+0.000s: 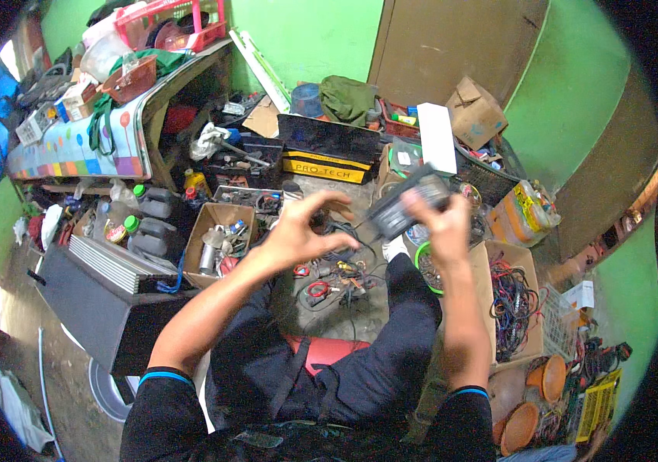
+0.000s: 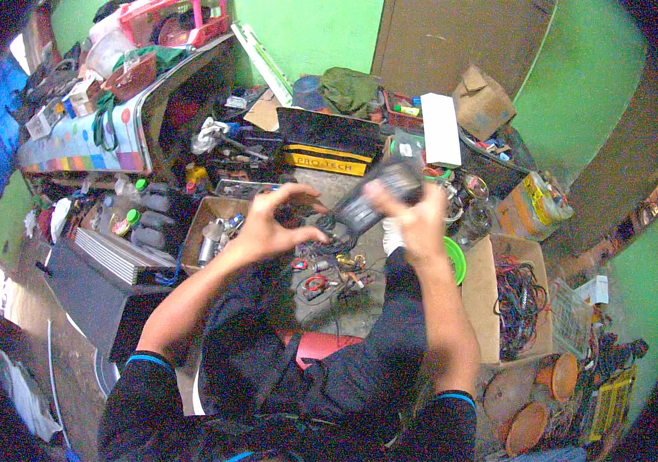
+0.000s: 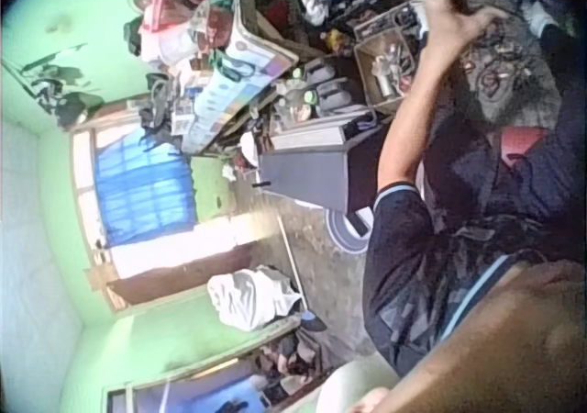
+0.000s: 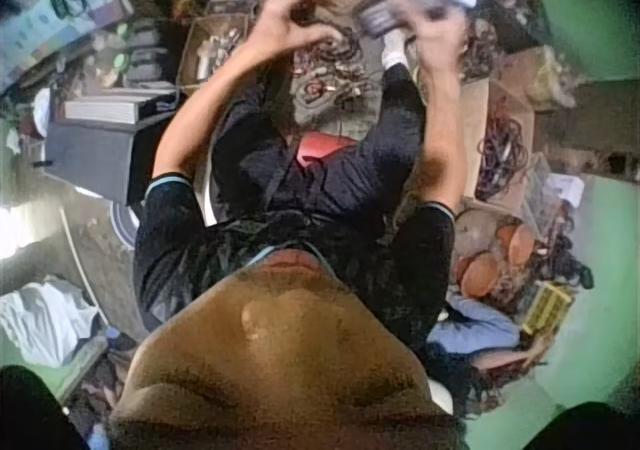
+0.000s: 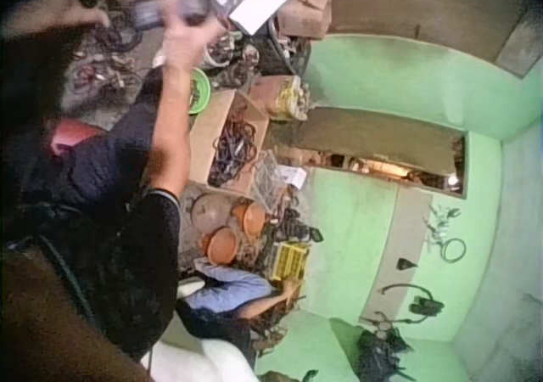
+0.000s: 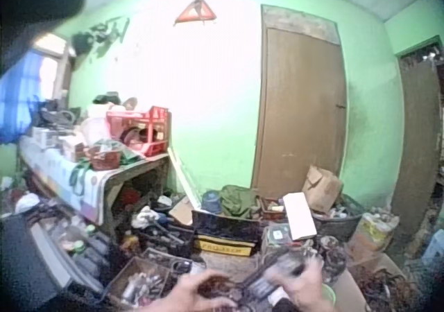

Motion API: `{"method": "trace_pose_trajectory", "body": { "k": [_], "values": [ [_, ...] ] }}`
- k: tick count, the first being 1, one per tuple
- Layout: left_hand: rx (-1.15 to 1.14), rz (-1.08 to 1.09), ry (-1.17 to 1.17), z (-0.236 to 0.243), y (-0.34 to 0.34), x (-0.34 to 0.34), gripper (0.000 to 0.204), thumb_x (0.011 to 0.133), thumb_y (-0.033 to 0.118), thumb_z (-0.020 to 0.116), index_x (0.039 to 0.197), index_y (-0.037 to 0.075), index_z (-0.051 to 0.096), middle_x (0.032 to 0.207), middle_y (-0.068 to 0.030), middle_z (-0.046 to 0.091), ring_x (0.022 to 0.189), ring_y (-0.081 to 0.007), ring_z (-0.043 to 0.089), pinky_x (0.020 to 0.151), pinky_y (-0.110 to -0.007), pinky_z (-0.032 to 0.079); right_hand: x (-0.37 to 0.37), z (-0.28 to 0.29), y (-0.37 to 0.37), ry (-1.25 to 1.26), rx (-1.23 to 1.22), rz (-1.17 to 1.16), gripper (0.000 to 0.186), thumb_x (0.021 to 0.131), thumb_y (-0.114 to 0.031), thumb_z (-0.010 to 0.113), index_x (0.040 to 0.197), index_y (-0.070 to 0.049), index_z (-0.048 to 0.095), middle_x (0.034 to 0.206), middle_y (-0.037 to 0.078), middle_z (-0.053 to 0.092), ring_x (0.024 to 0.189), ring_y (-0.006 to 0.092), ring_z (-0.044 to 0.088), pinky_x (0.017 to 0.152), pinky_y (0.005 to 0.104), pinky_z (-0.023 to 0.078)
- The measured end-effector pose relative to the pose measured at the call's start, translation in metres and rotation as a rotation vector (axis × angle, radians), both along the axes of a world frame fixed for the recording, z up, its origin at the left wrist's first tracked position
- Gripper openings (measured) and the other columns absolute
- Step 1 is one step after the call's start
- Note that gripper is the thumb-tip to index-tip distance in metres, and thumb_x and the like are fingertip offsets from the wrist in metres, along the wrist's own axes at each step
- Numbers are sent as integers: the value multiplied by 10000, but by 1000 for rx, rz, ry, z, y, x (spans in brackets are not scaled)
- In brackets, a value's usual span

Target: The person sits on the floor in a cluttered workshop and handles various electronic components. They connect wires to a black power adapter, test connections, and manipulate small circuit parts and connectors with their hands.

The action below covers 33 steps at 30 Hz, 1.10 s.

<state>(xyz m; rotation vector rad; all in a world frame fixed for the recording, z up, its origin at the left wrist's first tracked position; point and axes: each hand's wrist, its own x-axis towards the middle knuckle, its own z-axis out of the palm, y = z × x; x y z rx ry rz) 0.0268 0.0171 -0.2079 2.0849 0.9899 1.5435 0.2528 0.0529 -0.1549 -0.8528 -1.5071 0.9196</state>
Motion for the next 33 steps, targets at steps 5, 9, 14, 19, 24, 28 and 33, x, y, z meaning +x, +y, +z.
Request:
{"method": "trace_pose_trajectory", "body": {
  "k": [5, 9, 14, 19, 24, 28, 33],
  "values": [
    [-311, 220, -123, -23, -4, -92, 247, 745, 226, 780, 672, 27, 653, 608, -5, 600, 552, -45, 507, 493, -220, 397, 128, 42, 69, 823, 95, -333, 280, 858, -235, 530, 1028, -21, 589, 932, 128, 639, 880, 249, 617, 825, 424, 484],
    [-433, 210, -388, -7, -5, -100, 322, 806, 133, 695, 556, 43, 511, 568, 3, 539, 518, -57, 457, 480, -233, 331, 257, 44, 93, 623, 229, -446, 242, 802, -89, 567, 997, 53, 586, 950, 175, 638, 818, 259, 637, 756, 404, 538],
    [-118, -25, -191, 27, 2, -70, 291, 739, 70, 668, 551, 43, 448, 572, 13, 482, 549, -64, 411, 510, -233, 316, 111, 56, 23, -599, 531, -79, 693, 666, -172, 702, 1300, -43, 453, 1145, 129, 597, 1040, 238, 579, 953, 382, 431],
    [-22, -184, -135, 58, 7, -39, 203, 634, 33, 577, 570, 45, 385, 584, 24, 409, 570, -57, 359, 505, -231, 282, 32, 9, 4, -563, 189, 789, 974, 685, -422, 739, 1421, 5, 265, 1394, 163, 405, 1314, 273, 369, 1104, 399, 255],
    [23, -246, -171, 55, 12, -14, 213, 605, 16, 546, 556, 39, 340, 536, 17, 351, 532, -59, 323, 485, -231, 260, -3, 5, -39, -294, -545, 1078, 925, 729, -181, 741, 1440, 11, 182, 1378, 142, 426, 1151, 209, 500, 1018, 373, 381],
    [97, -158, -138, 59, 17, -14, 202, 598, 18, 540, 560, 33, 342, 539, 21, 362, 528, -54, 331, 478, -227, 269, -8, -12, -58, -184, -647, 1301, 908, 715, -151, 763, 1420, 16, 217, 1260, 160, 552, 1148, 220, 539, 990, 348, 395],
    [215, -218, -99, 54, 30, -27, 203, 559, -2, 527, 562, 16, 325, 565, -46, 387, 535, -126, 380, 504, -260, 321, 8, -11, -84, 86, -572, 1136, 848, 648, -101, 770, 1342, 56, 308, 942, 120, 615, 788, 188, 595, 717, 307, 485]
  ]
}}
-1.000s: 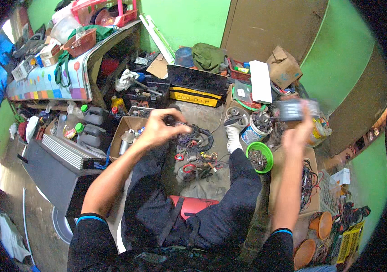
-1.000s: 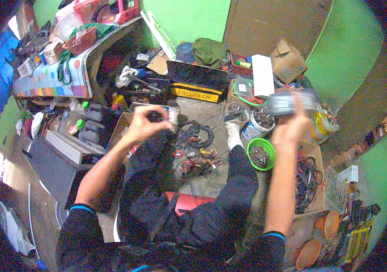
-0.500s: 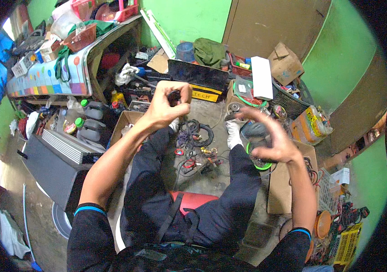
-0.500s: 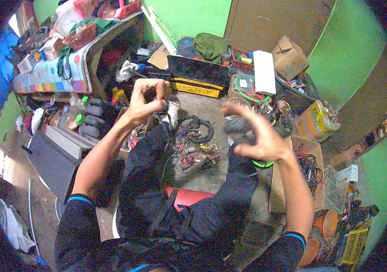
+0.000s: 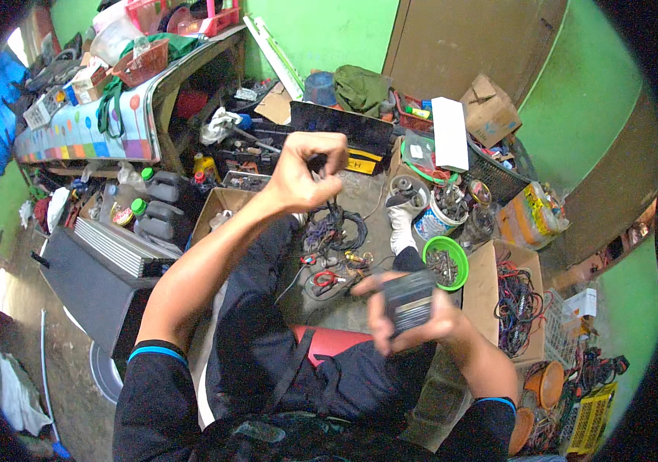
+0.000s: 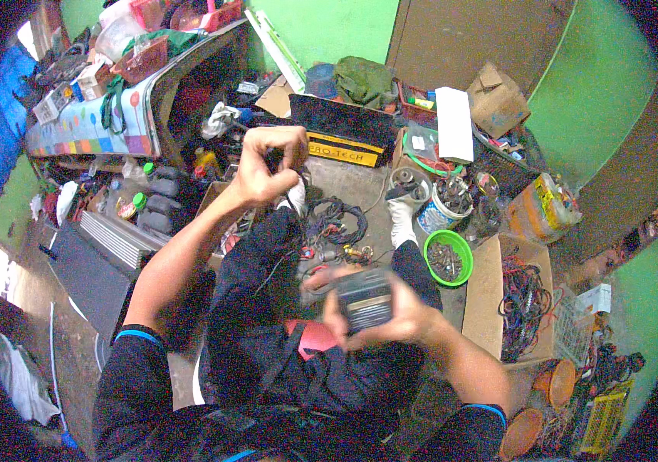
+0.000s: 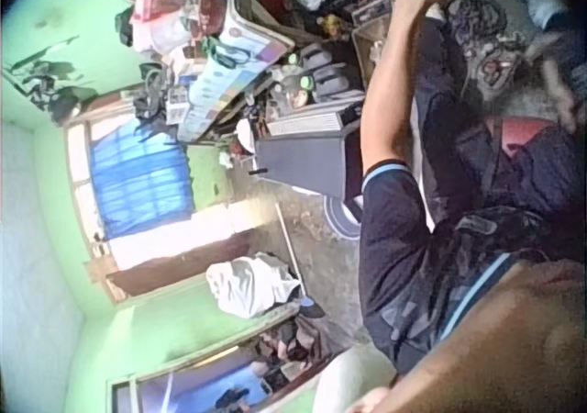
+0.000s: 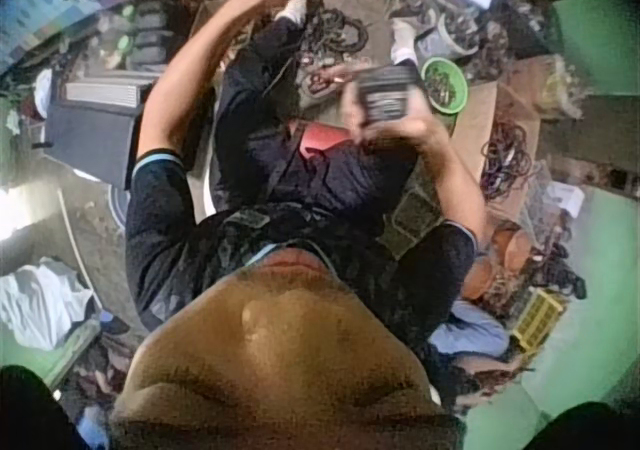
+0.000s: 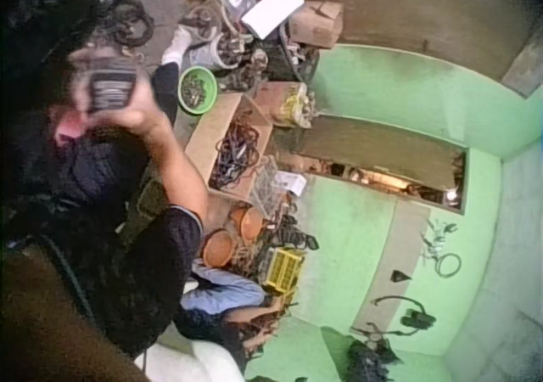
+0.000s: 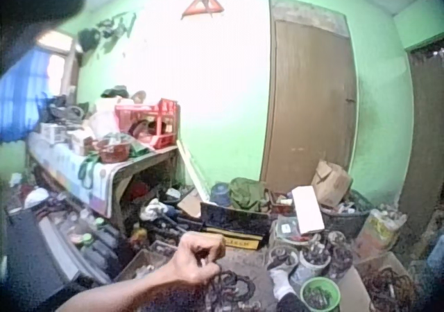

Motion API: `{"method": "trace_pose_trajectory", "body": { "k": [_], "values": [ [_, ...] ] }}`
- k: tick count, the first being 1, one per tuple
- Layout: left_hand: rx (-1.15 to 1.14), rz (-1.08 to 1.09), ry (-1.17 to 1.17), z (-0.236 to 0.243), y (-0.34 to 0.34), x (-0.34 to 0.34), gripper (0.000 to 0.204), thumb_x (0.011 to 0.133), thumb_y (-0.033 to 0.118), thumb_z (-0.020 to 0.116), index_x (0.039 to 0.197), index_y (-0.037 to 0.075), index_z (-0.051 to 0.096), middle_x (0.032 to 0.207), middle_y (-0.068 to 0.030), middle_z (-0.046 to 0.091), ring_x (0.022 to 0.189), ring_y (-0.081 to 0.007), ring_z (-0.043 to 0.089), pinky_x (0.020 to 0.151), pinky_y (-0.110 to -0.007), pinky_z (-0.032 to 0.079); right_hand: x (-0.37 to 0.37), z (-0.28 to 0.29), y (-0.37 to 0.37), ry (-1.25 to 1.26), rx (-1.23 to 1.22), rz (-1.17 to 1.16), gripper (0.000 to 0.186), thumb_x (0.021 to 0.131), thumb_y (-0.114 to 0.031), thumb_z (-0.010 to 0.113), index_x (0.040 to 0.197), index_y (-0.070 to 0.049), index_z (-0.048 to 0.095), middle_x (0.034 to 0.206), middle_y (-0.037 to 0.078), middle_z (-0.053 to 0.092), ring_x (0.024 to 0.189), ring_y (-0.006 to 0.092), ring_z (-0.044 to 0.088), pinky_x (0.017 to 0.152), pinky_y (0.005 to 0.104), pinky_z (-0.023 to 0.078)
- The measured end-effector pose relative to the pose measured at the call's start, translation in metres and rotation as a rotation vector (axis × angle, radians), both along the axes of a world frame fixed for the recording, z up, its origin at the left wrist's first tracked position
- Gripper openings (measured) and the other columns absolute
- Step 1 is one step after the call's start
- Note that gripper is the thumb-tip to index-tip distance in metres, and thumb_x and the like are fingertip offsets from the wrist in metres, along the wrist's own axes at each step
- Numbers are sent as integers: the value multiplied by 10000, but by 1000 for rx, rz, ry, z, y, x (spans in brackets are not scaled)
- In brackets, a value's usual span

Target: The person sits on the floor in a cluttered workshop and handles various electronic components. They connect wires to a black power adapter, test connections, and manipulate small circuit parts and connectors with their hands.

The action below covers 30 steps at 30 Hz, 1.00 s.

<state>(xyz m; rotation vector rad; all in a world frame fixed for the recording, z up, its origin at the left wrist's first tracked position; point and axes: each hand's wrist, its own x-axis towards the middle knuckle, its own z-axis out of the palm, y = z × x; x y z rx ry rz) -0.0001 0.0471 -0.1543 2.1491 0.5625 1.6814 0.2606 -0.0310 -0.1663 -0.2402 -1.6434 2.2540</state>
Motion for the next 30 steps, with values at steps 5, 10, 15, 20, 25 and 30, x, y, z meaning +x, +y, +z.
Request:
{"method": "trace_pose_trajectory", "body": {
  "k": [5, 10, 15, 20, 25, 30],
  "values": [
    [-121, 222, 164, -31, -8, -62, 228, 534, -17, 490, 566, 25, 268, 555, -48, 332, 528, -134, 332, 487, -281, 280, 83, 43, 32, 499, 231, -683, 833, 693, 7, 654, 1411, -19, 231, 937, 62, 518, 781, 162, 538, 728, 308, 479],
    [13, 369, 493, -70, -28, -108, 192, 537, -5, 496, 557, 7, 305, 538, -109, 342, 462, -265, 352, 454, -360, 277, 229, 85, 109, 592, 505, -1188, 677, 783, 95, 556, 1392, -35, 292, 996, 64, 507, 860, 191, 551, 826, 335, 474],
    [-33, 408, 453, -73, -38, -127, 300, 707, 188, 716, 584, 1, 517, 520, -117, 458, 441, -235, 444, 448, -368, 345, 415, 106, 170, 383, 558, -1829, 410, 753, 72, 632, 1142, -17, 535, 890, 84, 598, 764, 217, 601, 741, 380, 529],
    [-172, 567, 509, -59, -50, -163, 370, 762, 283, 751, 611, -17, 595, 487, -104, 453, 456, -109, 407, 443, -307, 324, 422, 87, 178, -553, 420, -2689, 313, 657, -157, 769, 906, -7, 653, 859, 108, 677, 688, 242, 631, 636, 367, 519],
    [-941, 395, -398, -40, -31, -146, 351, 935, 287, 548, 646, 91, 513, 503, 55, 345, 450, -57, 346, 376, -237, 225, 430, 46, 176, -834, 1099, -2061, 182, 689, -98, 673, 838, 6, 658, 789, 83, 669, 718, 201, 639, 670, 328, 497],
    [-1133, 72, -831, -6, -23, -96, 304, 904, 199, 516, 641, 163, 369, 544, 74, 249, 447, -65, 240, 387, -228, 200, 252, -6, 166, -1115, 876, -1331, 166, 665, -98, 664, 784, -4, 596, 691, 66, 601, 561, 174, 569, 541, 319, 450]
  ]
}}
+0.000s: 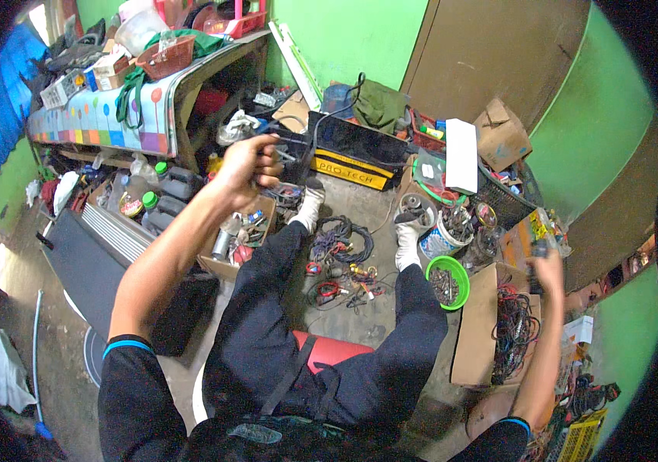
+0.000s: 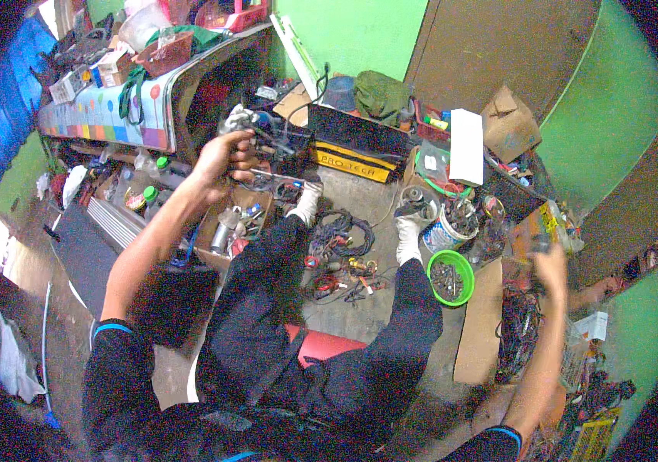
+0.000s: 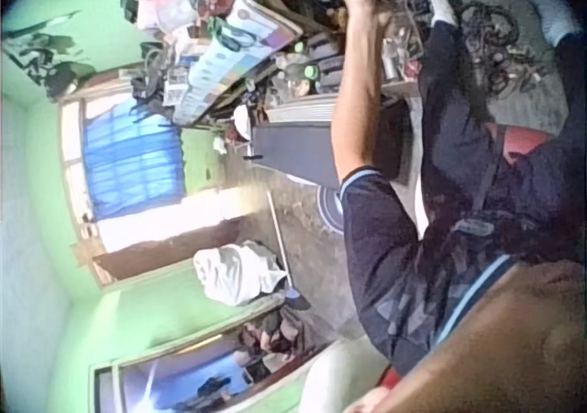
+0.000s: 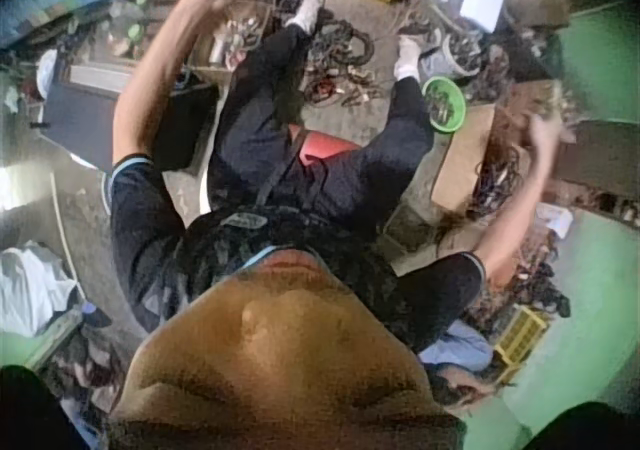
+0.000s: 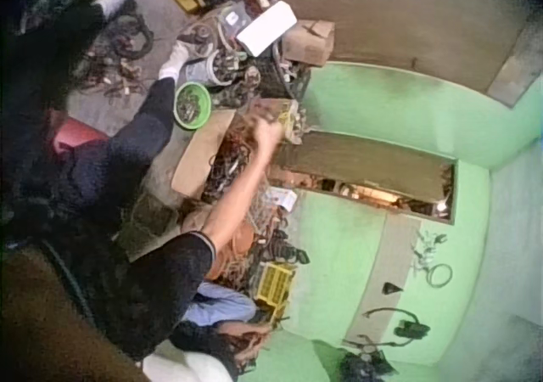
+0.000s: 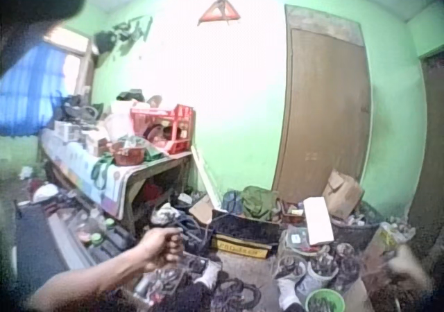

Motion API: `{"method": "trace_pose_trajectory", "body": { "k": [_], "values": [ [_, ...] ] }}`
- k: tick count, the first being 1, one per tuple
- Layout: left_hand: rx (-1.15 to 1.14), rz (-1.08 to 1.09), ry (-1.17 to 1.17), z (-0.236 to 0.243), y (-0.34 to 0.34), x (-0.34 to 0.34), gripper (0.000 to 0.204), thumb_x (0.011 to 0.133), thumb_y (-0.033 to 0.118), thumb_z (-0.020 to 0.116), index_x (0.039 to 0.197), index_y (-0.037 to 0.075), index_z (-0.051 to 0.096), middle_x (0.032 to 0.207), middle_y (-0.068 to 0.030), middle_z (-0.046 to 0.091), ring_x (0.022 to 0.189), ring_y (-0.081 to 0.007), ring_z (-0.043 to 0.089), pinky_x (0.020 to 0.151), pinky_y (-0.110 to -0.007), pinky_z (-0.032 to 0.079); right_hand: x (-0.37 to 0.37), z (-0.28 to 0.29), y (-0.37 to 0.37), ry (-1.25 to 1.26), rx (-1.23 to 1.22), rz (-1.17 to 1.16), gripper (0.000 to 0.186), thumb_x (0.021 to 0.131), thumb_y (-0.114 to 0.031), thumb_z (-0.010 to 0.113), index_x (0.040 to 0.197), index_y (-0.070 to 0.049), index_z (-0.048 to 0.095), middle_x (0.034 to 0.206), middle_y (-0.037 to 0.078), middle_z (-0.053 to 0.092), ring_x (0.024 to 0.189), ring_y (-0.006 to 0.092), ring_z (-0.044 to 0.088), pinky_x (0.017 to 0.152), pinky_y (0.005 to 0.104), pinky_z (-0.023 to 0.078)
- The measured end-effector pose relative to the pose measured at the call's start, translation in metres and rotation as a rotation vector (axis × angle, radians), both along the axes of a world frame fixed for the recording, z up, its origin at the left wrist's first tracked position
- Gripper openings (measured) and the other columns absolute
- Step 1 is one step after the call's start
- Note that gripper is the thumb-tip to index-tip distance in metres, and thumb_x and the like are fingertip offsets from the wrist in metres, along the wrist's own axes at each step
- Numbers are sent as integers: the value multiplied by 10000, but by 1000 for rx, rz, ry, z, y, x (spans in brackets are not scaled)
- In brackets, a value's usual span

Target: The person sits on the floor in a cluttered workshop and handles various electronic components. They connect wires to a black power adapter, test connections, and manipulate small circuit parts and connectors with their hands.

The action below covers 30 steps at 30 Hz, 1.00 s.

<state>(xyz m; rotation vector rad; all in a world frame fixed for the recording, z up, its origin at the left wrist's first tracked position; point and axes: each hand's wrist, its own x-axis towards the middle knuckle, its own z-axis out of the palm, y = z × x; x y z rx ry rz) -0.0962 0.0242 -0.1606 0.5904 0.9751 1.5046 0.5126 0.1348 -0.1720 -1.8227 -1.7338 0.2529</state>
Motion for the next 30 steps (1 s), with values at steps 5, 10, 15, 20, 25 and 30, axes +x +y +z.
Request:
{"method": "trace_pose_trajectory", "body": {
  "k": [5, 10, 15, 20, 25, 30],
  "values": [
    [66, 99, 157, 17, 9, 70, 254, 856, 174, 602, 661, 142, 443, 562, 81, 307, 456, -47, 279, 391, -227, 222, -143, -8, -58, 614, -199, 442, 550, 688, -111, 678, 1184, 17, 477, 1016, 112, 596, 790, 223, 608, 767, 351, 492],
    [89, -107, 404, 12, 15, 91, 319, 931, 341, 549, 704, 117, 536, 564, 66, 369, 451, -62, 372, 387, -240, 280, -235, -12, -115, 1103, -453, 745, 643, 612, -31, 569, 1231, 42, 412, 985, 124, 563, 741, 211, 606, 638, 344, 543],
    [472, -218, 1057, 7, 10, 110, 415, 970, 307, 487, 692, 5, 544, 583, 47, 450, 544, -54, 391, 475, -256, 324, -280, -26, -112, 1238, -472, 839, 404, 754, 5, 627, 1136, 36, 502, 923, 125, 619, 702, 192, 653, 602, 336, 597],
    [845, -143, 1255, 8, -4, 141, 233, 881, 169, 603, 790, -44, 633, 650, -155, 521, 572, -271, 508, 572, -389, 422, -307, -39, -102, 1353, -306, 653, 114, 905, -88, 541, 961, -11, 603, 847, 14, 630, 706, 69, 597, 626, 216, 478],
    [951, -266, 1265, 3, -32, 142, 393, 644, 242, 838, 672, 10, 522, 859, -115, 481, 758, -256, 506, 626, -352, 420, -306, -46, -106, 1515, -210, 394, 87, 843, -140, 521, 819, -65, 559, 805, 5, 543, 740, 94, 518, 671, 239, 424],
    [1013, -226, 1337, -9, -44, 149, 405, 557, 202, 855, 796, -19, 614, 1095, -183, 442, 973, -331, 499, 814, -384, 452, -309, -53, -109, 1730, -54, 367, 230, 806, -133, 451, 990, -31, 544, 882, 42, 535, 831, 141, 539, 769, 272, 439]
  ]
}}
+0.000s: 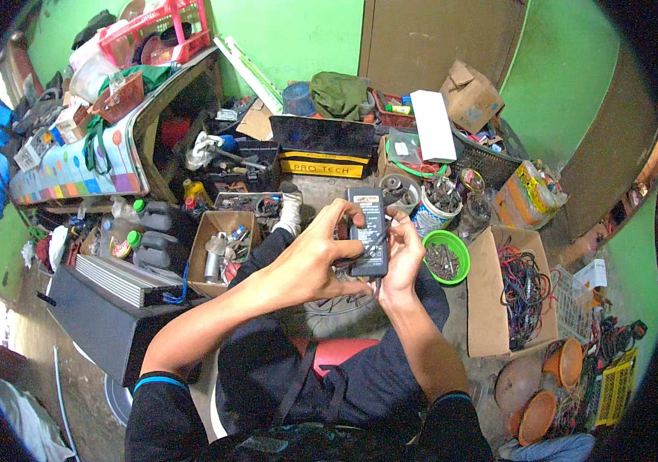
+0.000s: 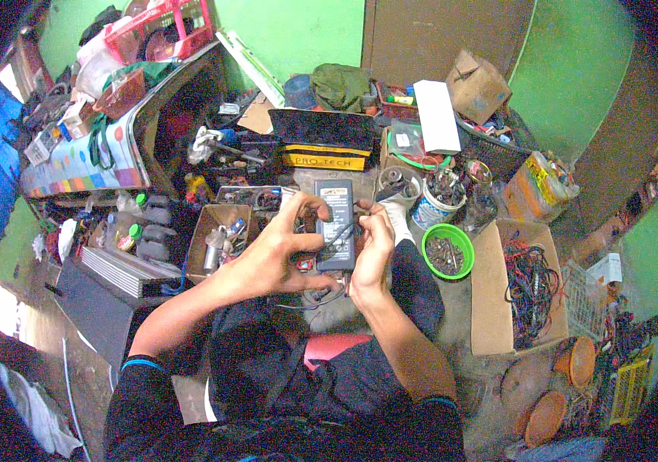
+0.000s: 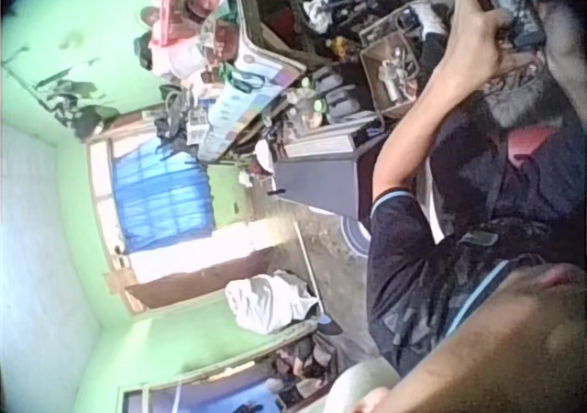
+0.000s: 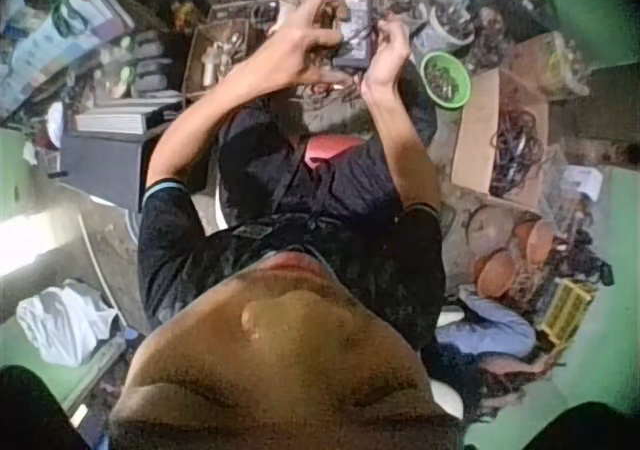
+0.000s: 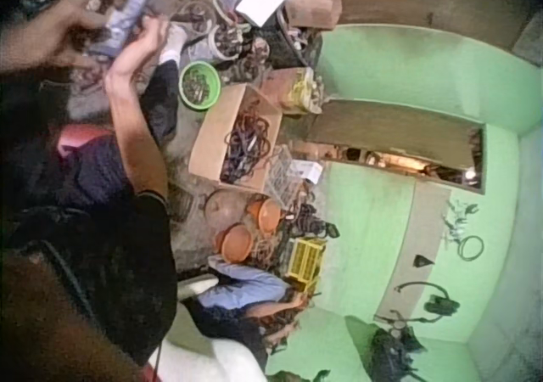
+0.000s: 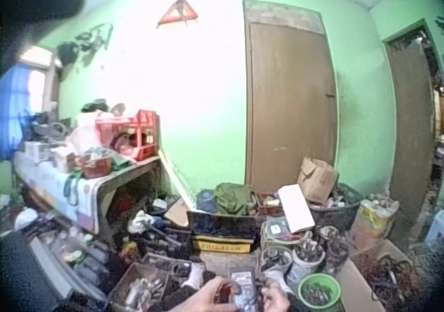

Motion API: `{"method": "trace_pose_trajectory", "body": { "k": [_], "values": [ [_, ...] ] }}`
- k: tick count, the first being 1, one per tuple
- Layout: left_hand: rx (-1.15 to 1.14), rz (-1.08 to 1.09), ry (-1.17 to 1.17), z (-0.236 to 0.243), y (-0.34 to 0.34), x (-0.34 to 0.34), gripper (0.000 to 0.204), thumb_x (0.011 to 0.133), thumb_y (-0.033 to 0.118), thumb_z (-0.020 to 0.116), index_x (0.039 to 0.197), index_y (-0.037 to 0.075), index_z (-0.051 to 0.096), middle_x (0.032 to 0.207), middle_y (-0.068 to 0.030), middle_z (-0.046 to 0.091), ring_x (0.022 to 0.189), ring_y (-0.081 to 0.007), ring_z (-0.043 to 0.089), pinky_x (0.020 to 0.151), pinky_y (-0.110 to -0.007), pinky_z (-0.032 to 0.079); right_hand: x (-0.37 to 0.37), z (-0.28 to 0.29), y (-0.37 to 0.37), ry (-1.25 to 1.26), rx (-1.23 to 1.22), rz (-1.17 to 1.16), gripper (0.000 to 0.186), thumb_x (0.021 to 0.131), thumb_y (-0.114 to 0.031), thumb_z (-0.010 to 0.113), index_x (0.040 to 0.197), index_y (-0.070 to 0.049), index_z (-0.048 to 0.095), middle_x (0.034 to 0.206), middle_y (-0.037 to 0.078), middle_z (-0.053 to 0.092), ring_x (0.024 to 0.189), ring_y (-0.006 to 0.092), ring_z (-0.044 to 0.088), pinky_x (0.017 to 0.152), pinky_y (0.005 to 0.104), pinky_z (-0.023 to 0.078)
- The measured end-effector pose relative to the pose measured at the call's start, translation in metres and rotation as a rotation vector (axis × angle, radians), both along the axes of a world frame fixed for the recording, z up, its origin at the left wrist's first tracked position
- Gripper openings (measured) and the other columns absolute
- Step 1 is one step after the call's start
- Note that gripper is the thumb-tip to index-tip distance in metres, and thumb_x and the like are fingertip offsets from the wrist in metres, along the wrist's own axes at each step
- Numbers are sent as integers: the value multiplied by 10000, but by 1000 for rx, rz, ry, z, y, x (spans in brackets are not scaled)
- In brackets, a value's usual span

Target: The person sits on the floor in a cluttered workshop and handles various electronic components. They connect wires to a black power adapter, test connections, and manipulate small circuit parts and connectors with their hands.

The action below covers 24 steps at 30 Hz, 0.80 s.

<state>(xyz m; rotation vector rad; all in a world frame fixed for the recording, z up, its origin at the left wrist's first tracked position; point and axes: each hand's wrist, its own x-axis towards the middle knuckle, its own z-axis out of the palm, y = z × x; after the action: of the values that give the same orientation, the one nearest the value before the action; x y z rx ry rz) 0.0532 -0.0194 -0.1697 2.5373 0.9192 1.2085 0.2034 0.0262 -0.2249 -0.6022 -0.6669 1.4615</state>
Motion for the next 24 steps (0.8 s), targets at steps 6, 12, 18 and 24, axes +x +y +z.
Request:
{"method": "trace_pose_trajectory", "body": {
  "k": [6, 12, 18, 24],
  "values": [
    [49, -7, -15, -3, 3, -16, 252, 567, 24, 766, 777, 42, 628, 1250, -184, 444, 1108, -359, 484, 882, -425, 448, 11, 6, -8, -195, 89, 91, 335, 918, -281, 493, 1045, 17, 575, 946, 81, 624, 825, 142, 603, 718, 304, 497],
    [-9, -47, -2, -12, 2, -30, 167, 601, -46, 725, 705, 8, 606, 1195, -199, 490, 1073, -319, 553, 723, -317, 515, 28, 37, 8, -795, 423, 198, 284, 830, -271, 671, 690, -24, 665, 634, 16, 619, 511, 66, 525, 417, 222, 347],
    [-195, 74, -281, -23, 32, -96, 457, 629, 26, 805, 513, 34, 363, 853, -75, 610, 750, -116, 566, 629, -264, 440, 134, 26, 82, -675, 341, -779, 360, 812, -259, 702, 551, -135, 487, 593, -26, 449, 544, 100, 375, 482, 312, 297],
    [-553, 651, -1055, -56, 25, -291, 93, 838, 154, 604, 834, 70, 644, 691, 32, 549, 537, -59, 436, 461, -220, 334, 381, 31, 127, -977, -20, -1621, 686, 786, -590, 632, 711, 91, 596, 739, 187, 607, 668, 315, 540, 667, 454, 458]
  ]
}}
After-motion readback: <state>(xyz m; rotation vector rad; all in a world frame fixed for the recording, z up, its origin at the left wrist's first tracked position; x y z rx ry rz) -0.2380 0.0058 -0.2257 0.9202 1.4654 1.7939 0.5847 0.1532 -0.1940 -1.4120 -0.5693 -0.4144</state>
